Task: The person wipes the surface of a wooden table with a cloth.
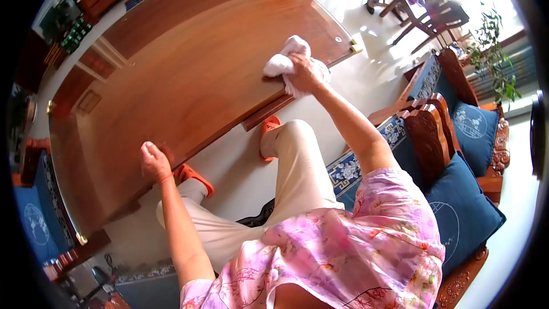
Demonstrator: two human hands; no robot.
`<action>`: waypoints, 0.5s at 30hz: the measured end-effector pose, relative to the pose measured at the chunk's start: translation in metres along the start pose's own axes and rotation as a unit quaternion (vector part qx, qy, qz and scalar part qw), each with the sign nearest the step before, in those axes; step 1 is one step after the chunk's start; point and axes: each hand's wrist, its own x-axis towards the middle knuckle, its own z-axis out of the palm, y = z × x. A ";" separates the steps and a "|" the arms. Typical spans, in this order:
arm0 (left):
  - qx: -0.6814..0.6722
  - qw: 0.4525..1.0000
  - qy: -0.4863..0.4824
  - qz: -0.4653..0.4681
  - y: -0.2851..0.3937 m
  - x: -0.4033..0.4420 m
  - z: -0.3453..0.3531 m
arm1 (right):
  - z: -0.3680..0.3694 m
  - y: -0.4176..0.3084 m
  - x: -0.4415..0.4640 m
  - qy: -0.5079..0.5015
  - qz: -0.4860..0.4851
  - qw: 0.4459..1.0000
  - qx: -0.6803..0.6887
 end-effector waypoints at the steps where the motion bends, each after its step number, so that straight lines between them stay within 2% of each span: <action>1: 0.008 1.000 0.007 0.017 0.000 0.000 0.000 | 0.003 -0.017 -0.007 -0.006 -0.052 0.998 0.020; 2: -0.023 0.998 0.046 0.045 -0.002 0.000 0.004 | 0.004 -0.031 -0.013 -0.036 -0.098 0.994 0.035; 3: -0.011 0.999 0.015 0.030 -0.002 0.001 0.003 | 0.010 -0.036 -0.016 -0.043 -0.149 0.988 0.023; 5: -0.027 0.999 0.012 0.026 -0.001 0.001 0.003 | 0.013 -0.033 -0.014 -0.043 -0.169 0.984 0.021; 6: -0.062 0.998 -0.021 0.013 -0.002 0.002 0.003 | 0.006 -0.034 -0.010 -0.043 -0.114 0.990 0.069; 7: -0.074 0.997 -0.003 0.014 -0.002 0.002 0.005 | 0.013 -0.030 0.004 0.002 -0.073 0.996 0.049; 8: -0.083 0.996 0.005 0.016 -0.003 0.002 0.007 | 0.012 -0.020 0.009 0.031 0.014 0.999 0.019; 9: -0.091 0.996 0.012 0.019 -0.003 0.002 0.007 | -0.010 -0.039 0.017 0.024 0.143 0.989 -0.025; 10: -0.074 0.997 0.006 0.012 0.000 0.001 0.002 | 0.004 -0.012 0.029 0.082 0.142 0.986 -0.015; 11: -0.059 0.998 0.001 0.005 0.004 0.001 -0.003 | 0.004 -0.011 0.040 0.094 0.261 0.958 -0.076; 12: -0.068 0.997 -0.015 -0.017 0.004 0.001 -0.002 | 0.016 0.011 0.052 0.117 0.282 0.948 -0.087; 15: -0.079 0.991 0.099 0.049 -0.007 0.001 0.021 | 0.013 -0.004 0.085 0.051 0.418 0.902 -0.093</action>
